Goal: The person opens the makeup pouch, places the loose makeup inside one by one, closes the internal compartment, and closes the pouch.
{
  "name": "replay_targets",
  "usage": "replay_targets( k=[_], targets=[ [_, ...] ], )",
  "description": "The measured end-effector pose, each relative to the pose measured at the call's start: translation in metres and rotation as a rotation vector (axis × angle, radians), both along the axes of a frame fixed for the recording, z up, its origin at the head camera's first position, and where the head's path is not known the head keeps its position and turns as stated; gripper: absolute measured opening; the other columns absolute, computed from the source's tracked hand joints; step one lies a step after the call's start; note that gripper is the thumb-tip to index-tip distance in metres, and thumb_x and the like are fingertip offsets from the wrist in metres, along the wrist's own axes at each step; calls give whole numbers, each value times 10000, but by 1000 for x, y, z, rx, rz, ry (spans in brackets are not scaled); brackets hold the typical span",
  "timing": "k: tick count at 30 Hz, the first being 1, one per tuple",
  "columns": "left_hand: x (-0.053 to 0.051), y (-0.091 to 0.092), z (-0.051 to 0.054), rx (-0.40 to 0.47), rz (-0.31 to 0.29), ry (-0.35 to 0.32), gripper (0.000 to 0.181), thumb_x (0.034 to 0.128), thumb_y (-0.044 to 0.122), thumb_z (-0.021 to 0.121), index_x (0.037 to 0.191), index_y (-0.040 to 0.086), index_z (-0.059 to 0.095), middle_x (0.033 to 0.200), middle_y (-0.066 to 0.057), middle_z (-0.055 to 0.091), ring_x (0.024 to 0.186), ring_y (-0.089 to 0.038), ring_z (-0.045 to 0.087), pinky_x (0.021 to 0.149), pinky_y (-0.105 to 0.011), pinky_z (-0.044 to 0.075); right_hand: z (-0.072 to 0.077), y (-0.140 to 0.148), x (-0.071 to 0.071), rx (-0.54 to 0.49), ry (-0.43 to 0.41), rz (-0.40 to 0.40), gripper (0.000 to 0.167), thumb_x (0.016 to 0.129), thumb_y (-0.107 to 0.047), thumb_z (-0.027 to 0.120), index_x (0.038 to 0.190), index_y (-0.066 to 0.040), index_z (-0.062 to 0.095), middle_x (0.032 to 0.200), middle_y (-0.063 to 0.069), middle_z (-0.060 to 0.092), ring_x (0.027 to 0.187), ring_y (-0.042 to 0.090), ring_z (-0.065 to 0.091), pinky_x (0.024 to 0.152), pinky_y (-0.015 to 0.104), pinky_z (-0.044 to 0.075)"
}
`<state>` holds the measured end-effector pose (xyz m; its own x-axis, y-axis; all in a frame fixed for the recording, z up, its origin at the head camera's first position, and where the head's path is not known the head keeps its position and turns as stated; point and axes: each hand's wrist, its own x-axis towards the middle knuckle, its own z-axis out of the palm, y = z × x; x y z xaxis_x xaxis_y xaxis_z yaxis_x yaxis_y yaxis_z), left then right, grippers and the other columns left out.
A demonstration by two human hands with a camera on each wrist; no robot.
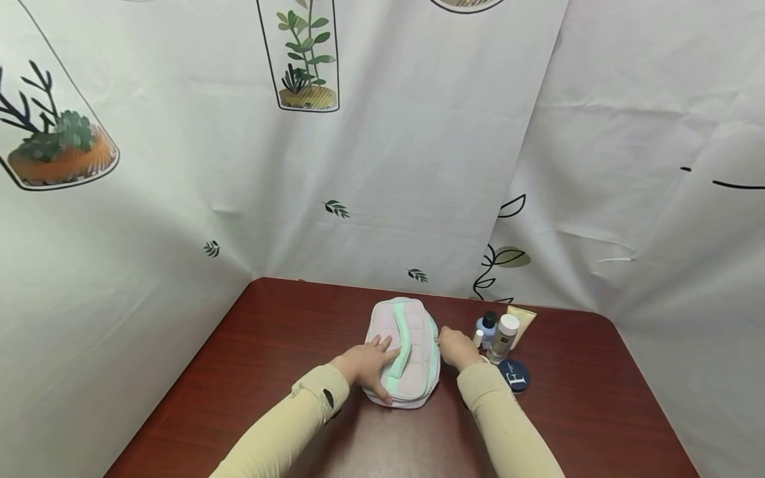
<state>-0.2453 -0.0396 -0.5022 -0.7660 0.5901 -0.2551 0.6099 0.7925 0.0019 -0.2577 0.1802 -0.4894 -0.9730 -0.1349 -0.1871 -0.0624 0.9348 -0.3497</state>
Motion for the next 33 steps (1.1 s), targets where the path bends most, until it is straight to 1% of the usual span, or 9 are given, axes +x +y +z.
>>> replay_targets(
  k=[5,7,12,17,24,29,33],
  targets=[
    [-1,1,-1,2,14,-11,1029,567,688,728,1439,303,339,1476,-102,297,1335,-329,276,996,-373,353,1,0,0,6,-26,-6,137,959,-134,468,874,-40,519,770,79,537,693,215,512,660,380,442],
    [-2,1,-1,11,22,-14,1032,572,693,721,1443,300,331,1476,-101,297,1336,-330,274,1001,-372,348,0,0,0,8,-23,-7,139,957,-139,475,885,-31,526,782,88,547,711,224,528,676,393,451],
    [-6,2,-1,43,54,-16,1036,586,696,710,1450,277,321,1471,-116,304,1331,-342,281,1005,-379,344,-2,-1,1,16,8,21,148,946,-135,486,896,-7,541,823,122,580,768,257,568,719,434,460],
    [-7,4,1,55,85,-22,1025,594,686,714,1447,269,329,1463,-125,319,1323,-348,295,985,-402,363,-1,-1,3,12,0,34,139,946,-127,482,889,-14,540,810,110,570,731,235,537,694,421,454],
    [-9,6,2,69,117,-34,1026,606,688,704,1453,256,320,1459,-134,323,1316,-360,304,967,-419,380,0,-1,6,6,8,43,122,935,-108,498,844,-30,524,743,93,529,681,222,499,651,384,435],
    [-10,7,4,73,150,-18,1015,607,695,694,1446,256,332,1441,-142,351,1296,-371,334,942,-421,402,0,-1,7,-6,10,56,118,931,-102,499,846,-28,532,713,78,501,663,215,485,632,370,426],
    [-11,8,3,62,161,-10,1016,608,710,679,1449,265,323,1439,-140,357,1293,-364,342,938,-418,405,-1,-1,8,-4,11,60,112,929,-104,504,856,-25,538,712,74,504,661,213,489,630,372,430]
  ],
)
